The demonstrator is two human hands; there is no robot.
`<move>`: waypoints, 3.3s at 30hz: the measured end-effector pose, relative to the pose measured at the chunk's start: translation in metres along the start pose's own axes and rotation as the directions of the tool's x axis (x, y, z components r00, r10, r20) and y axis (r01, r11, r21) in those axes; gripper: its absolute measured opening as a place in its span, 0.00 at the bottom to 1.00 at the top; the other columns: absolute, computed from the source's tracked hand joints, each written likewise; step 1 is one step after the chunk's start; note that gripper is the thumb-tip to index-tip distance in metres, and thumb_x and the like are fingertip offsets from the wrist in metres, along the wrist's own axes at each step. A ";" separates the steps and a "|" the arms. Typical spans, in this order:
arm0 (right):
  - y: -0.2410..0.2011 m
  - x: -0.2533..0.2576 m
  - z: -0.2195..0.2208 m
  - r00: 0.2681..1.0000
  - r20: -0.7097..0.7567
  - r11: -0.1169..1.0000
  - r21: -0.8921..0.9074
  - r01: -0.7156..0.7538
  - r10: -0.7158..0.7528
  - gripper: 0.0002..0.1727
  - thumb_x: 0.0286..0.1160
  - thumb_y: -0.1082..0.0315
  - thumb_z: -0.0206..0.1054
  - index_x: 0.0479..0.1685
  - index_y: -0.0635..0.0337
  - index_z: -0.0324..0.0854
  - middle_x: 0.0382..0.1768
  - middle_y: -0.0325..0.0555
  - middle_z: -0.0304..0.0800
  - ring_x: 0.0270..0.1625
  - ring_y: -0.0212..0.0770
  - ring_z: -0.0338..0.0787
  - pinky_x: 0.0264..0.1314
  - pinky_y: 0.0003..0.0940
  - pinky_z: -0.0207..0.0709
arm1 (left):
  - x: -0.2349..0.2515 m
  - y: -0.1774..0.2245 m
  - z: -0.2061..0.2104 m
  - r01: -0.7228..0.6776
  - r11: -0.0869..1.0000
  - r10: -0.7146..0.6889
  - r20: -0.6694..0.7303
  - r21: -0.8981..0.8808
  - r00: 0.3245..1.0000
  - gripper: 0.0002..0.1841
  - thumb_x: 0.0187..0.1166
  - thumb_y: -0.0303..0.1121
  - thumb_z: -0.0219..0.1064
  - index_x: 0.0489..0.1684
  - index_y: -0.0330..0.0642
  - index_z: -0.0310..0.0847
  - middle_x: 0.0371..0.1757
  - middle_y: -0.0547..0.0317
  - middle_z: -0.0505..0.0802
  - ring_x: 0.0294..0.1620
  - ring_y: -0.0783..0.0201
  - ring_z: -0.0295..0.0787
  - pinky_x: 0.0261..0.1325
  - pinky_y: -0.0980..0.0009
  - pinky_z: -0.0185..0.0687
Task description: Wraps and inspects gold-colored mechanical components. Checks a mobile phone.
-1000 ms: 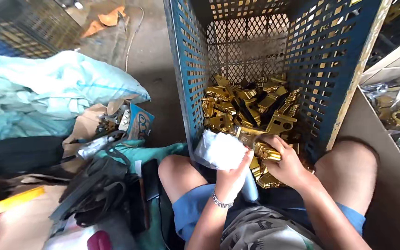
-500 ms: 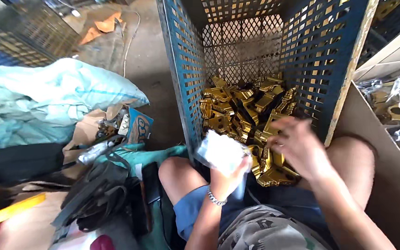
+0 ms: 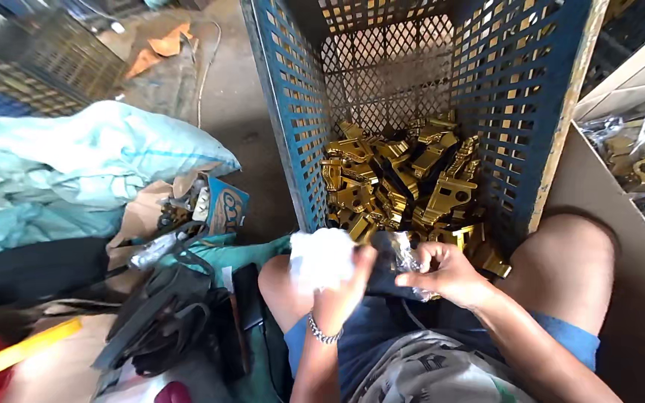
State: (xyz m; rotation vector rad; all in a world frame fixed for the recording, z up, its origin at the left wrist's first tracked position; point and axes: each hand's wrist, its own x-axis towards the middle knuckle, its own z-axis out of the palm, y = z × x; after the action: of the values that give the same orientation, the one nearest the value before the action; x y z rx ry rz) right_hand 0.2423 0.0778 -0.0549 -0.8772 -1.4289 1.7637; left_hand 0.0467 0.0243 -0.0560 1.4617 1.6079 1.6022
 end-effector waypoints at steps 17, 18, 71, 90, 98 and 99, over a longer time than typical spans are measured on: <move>0.051 0.170 0.020 0.869 -0.365 0.712 -0.506 -0.487 0.335 0.37 0.74 0.53 0.76 0.77 0.68 0.71 0.64 0.69 0.85 0.70 0.64 0.84 0.75 0.62 0.73 | 0.002 -0.011 -0.015 0.082 0.965 -0.151 -0.272 -0.249 0.950 0.11 0.58 0.16 0.75 0.37 0.34 0.85 0.35 0.63 0.94 0.41 0.73 0.92 0.51 0.75 0.90; 0.049 0.159 0.008 0.899 -0.350 0.766 -0.490 -0.416 0.265 0.35 0.72 0.57 0.78 0.76 0.66 0.75 0.63 0.67 0.86 0.68 0.63 0.85 0.74 0.62 0.74 | 0.002 -0.013 -0.014 0.096 0.962 -0.165 -0.263 -0.258 0.951 0.11 0.59 0.17 0.76 0.37 0.34 0.85 0.35 0.63 0.93 0.41 0.72 0.91 0.51 0.75 0.90; -0.013 0.001 -0.005 0.981 0.128 0.978 -0.167 -0.122 0.144 0.08 0.82 0.64 0.66 0.34 0.55 0.81 0.18 0.24 0.78 0.16 0.19 0.77 0.22 0.16 0.76 | -0.002 0.001 0.010 0.117 0.993 -0.118 0.104 0.022 0.988 0.11 0.77 0.29 0.69 0.45 0.26 0.86 0.36 0.59 0.95 0.39 0.76 0.93 0.49 0.76 0.89; -0.017 0.065 0.013 0.892 0.445 0.895 -0.424 0.139 0.072 0.11 0.61 0.68 0.80 0.28 0.67 0.85 0.27 0.39 0.88 0.28 0.21 0.83 0.34 0.18 0.78 | -0.002 -0.007 -0.021 0.181 0.969 -0.159 0.136 -0.168 0.978 0.14 0.56 0.21 0.81 0.38 0.38 0.84 0.29 0.74 0.87 0.33 0.82 0.84 0.42 0.83 0.84; -0.018 0.086 0.012 0.919 0.387 0.971 -0.237 0.019 0.077 0.08 0.64 0.76 0.75 0.39 0.66 0.83 0.35 0.38 0.90 0.37 0.26 0.89 0.45 0.25 0.87 | 0.008 -0.004 -0.032 0.305 0.911 -0.303 0.049 -0.278 0.952 0.23 0.54 0.22 0.84 0.48 0.34 0.80 0.35 0.70 0.93 0.38 0.76 0.91 0.49 0.76 0.90; -0.021 0.080 0.019 0.867 0.489 0.965 -0.260 0.037 0.098 0.08 0.62 0.77 0.76 0.38 0.68 0.84 0.33 0.39 0.89 0.34 0.25 0.88 0.42 0.23 0.85 | 0.005 0.001 -0.027 0.333 0.897 -0.312 0.118 -0.292 0.943 0.21 0.52 0.22 0.85 0.45 0.37 0.82 0.35 0.71 0.93 0.39 0.77 0.90 0.50 0.76 0.90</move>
State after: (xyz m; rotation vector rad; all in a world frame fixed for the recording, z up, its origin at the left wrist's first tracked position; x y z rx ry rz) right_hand 0.1861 0.1389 -0.0376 -0.5880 -2.0291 1.9440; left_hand 0.0215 0.0168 -0.0469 1.0153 1.3981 1.5095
